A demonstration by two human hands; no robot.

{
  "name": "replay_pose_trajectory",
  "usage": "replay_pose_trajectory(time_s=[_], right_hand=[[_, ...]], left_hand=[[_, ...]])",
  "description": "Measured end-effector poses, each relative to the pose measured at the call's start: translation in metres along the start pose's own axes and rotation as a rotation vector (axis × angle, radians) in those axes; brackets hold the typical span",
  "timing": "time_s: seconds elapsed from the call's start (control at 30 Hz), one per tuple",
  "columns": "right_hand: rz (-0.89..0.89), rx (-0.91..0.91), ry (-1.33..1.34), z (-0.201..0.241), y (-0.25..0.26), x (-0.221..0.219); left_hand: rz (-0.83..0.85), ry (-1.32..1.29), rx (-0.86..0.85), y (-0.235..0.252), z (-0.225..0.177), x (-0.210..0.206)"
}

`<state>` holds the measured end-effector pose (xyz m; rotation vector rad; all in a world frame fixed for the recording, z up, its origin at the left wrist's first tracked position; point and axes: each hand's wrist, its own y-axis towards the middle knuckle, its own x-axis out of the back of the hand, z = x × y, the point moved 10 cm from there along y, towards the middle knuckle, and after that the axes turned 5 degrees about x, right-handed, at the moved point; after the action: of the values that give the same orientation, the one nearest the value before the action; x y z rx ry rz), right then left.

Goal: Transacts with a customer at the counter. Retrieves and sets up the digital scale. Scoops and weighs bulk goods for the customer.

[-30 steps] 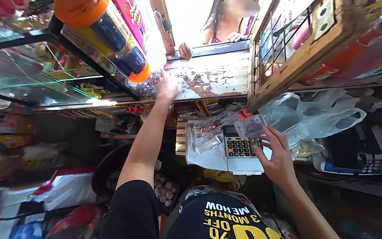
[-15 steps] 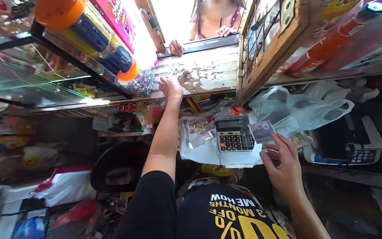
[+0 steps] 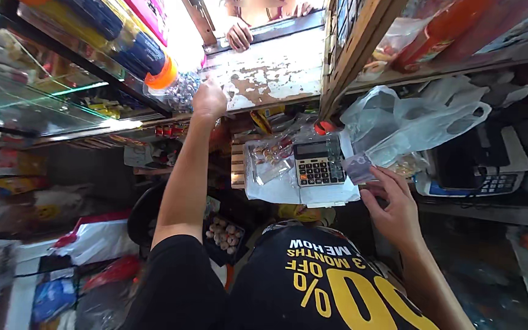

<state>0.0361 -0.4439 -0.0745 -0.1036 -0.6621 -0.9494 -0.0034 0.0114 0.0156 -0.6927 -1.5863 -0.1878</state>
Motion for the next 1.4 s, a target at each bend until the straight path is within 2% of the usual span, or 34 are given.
replay_pose_trajectory(time_s=[0.13,0.23,0.33,0.43,0.57,0.7,0.8,0.93,1.0,1.1,1.2,1.3,1.4], right_hand=[[0.093,-0.012,-0.005,-0.007,-0.001,-0.013],[0.139,-0.009,0.014,-0.007,0.0,-0.023],[0.167,-0.001,0.031,-0.004,0.003,-0.032],[0.196,-0.021,0.054,-0.003,0.003,-0.04],[0.244,-0.044,0.091,0.0,0.005,-0.056],[0.351,-0.128,0.242,0.001,0.015,-0.088],[0.403,-0.261,0.424,0.0,0.035,-0.127],[0.341,-0.577,0.791,-0.022,0.061,-0.187],[0.261,-0.675,0.789,-0.036,0.066,-0.199],[0.25,-0.597,0.594,-0.04,0.056,-0.186],[0.234,-0.493,0.482,-0.04,0.03,-0.142],[-0.05,-0.504,0.407,-0.074,-0.009,-0.057],[-0.395,-0.616,0.262,-0.13,-0.058,0.038]], left_hand=[[0.171,0.073,-0.175,-0.045,0.001,-0.014],[0.317,0.115,-0.235,-0.07,-0.011,-0.059],[0.372,0.094,-0.244,-0.08,-0.038,-0.111],[0.301,0.041,-0.252,-0.069,-0.065,-0.156],[0.086,-0.01,-0.406,-0.044,-0.072,-0.212],[0.064,-0.02,-0.509,-0.066,-0.065,-0.212],[-0.025,-0.162,-0.532,-0.086,-0.036,-0.19],[-0.127,-0.304,-0.463,-0.105,0.013,-0.176],[-0.104,-0.337,-0.409,-0.114,0.028,-0.189],[-0.032,-0.353,-0.403,-0.128,0.03,-0.221],[0.009,-0.343,-0.422,-0.139,0.021,-0.245],[-0.079,-0.359,-0.461,-0.149,0.0,-0.243],[-0.149,-0.397,-0.517,-0.17,-0.035,-0.233]])
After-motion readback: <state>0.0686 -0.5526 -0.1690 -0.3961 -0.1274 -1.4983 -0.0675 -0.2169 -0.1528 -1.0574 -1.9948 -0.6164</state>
